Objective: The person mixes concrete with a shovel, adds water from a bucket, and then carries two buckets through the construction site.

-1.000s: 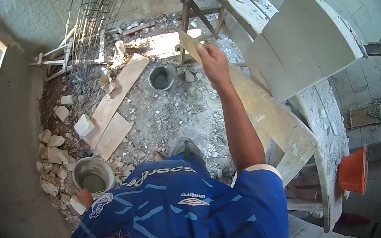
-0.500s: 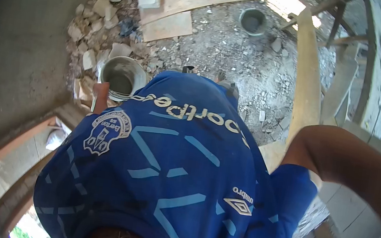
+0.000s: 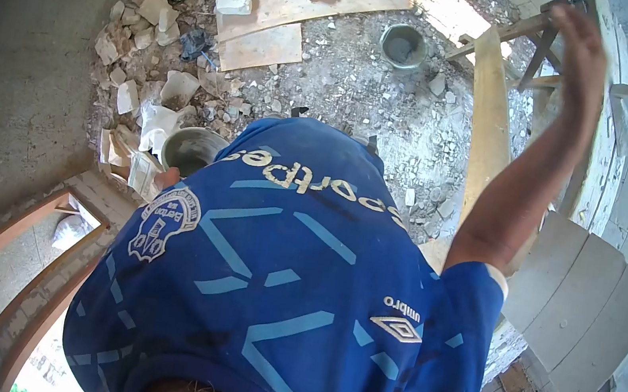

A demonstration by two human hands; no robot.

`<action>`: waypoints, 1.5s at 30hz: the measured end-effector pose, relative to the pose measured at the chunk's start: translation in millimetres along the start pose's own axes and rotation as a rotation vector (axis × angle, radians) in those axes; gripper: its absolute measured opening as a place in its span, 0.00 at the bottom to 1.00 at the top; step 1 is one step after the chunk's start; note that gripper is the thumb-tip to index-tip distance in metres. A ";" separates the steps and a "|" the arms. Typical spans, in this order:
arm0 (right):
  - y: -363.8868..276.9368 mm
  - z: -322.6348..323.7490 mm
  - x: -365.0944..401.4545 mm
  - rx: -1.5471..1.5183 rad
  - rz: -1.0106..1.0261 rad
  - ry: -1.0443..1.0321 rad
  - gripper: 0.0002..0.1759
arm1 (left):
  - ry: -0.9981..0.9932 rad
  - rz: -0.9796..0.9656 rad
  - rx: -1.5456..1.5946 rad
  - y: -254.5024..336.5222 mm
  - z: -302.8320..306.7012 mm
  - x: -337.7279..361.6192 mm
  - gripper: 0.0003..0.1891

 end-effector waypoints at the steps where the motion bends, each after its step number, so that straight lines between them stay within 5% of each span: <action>1: 31.9 -18.4 -2.6 -0.176 -0.054 -0.173 0.24 | -0.013 -0.008 0.007 2.1 0.6 -2.3 0.20; 2: 42.8 -36.7 13.7 -0.368 -0.132 -0.262 0.23 | -0.026 -0.015 0.015 3.7 0.6 -5.3 0.20; 6: 101.9 -76.7 53.5 -0.113 -0.257 -0.422 0.22 | -0.106 -0.009 0.090 -3.3 -16.1 -49.0 0.20; 10: 130.6 -93.9 87.6 -0.178 -0.482 -0.445 0.19 | -0.196 -0.268 -0.076 -5.1 -38.0 -93.5 0.20; 13: 165.4 -111.1 91.8 -0.250 -0.633 -0.470 0.19 | -0.145 -0.019 0.022 11.6 -46.8 -105.7 0.19; 16: 209.3 -142.2 79.3 -0.266 -0.695 -0.523 0.19 | -0.053 -0.090 -0.097 -8.2 -79.2 -163.2 0.21; 20: 280.6 -213.8 51.8 -0.198 -0.795 -0.581 0.17 | 0.065 -0.067 -0.201 57.4 -26.2 -88.8 0.22; 22: 336.1 -262.2 43.0 -0.138 -0.850 -0.650 0.15 | 0.093 -0.049 -0.331 -10.9 -62.1 -144.0 0.24; 25: 396.2 -338.0 36.7 0.030 -0.686 -0.852 0.13 | 0.060 -0.331 -0.669 5.9 -11.1 -97.0 0.27; 27: 452.2 -386.1 47.1 0.040 -0.623 -0.908 0.12 | 0.000 -0.317 -0.718 19.2 11.2 -55.2 0.28; 29: 493.5 -430.5 53.6 0.148 -0.394 -1.080 0.11 | 0.072 0.207 -0.436 14.8 22.4 -40.7 0.29; 32: 576.7 -504.9 68.8 0.580 0.130 -1.148 0.11 | 0.095 0.285 -0.171 66.9 49.2 54.1 0.23; 33: 560.3 -510.5 53.2 0.594 -0.139 -1.109 0.13 | 0.068 0.335 -0.160 61.2 53.9 70.7 0.21; 34: 538.1 -516.2 35.7 0.589 -0.144 -1.120 0.13 | 0.084 0.324 -0.292 80.1 62.2 97.6 0.20; 36: 513.2 -527.3 1.5 0.314 -0.682 -0.873 0.17 | 0.187 0.485 0.018 23.9 52.8 111.0 0.22; 37: 524.4 -549.0 -6.1 0.285 -0.770 -0.899 0.22 | 0.190 0.520 0.009 18.3 50.8 122.6 0.23; 39: 525.3 -582.3 -23.0 0.259 -0.827 -0.839 0.28 | 0.093 0.488 0.020 48.9 -28.4 140.0 0.26; 43: 596.5 -686.1 -24.4 0.171 -0.946 -0.738 0.36 | -0.378 0.189 0.442 296.5 -529.0 196.6 0.35; 45: 605.6 -725.5 -37.8 0.138 -0.952 -0.706 0.37 | -0.448 0.147 0.597 384.5 -668.3 199.1 0.40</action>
Point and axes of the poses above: each hand's wrist, its own x-axis away from the middle knuckle, its own z-axis out of the back of the hand, y = z × x, the point moved 2 cm from there along -x, towards the middle knuckle, and after that the axes turned 4 degrees about -z, right-handed, at the moved point
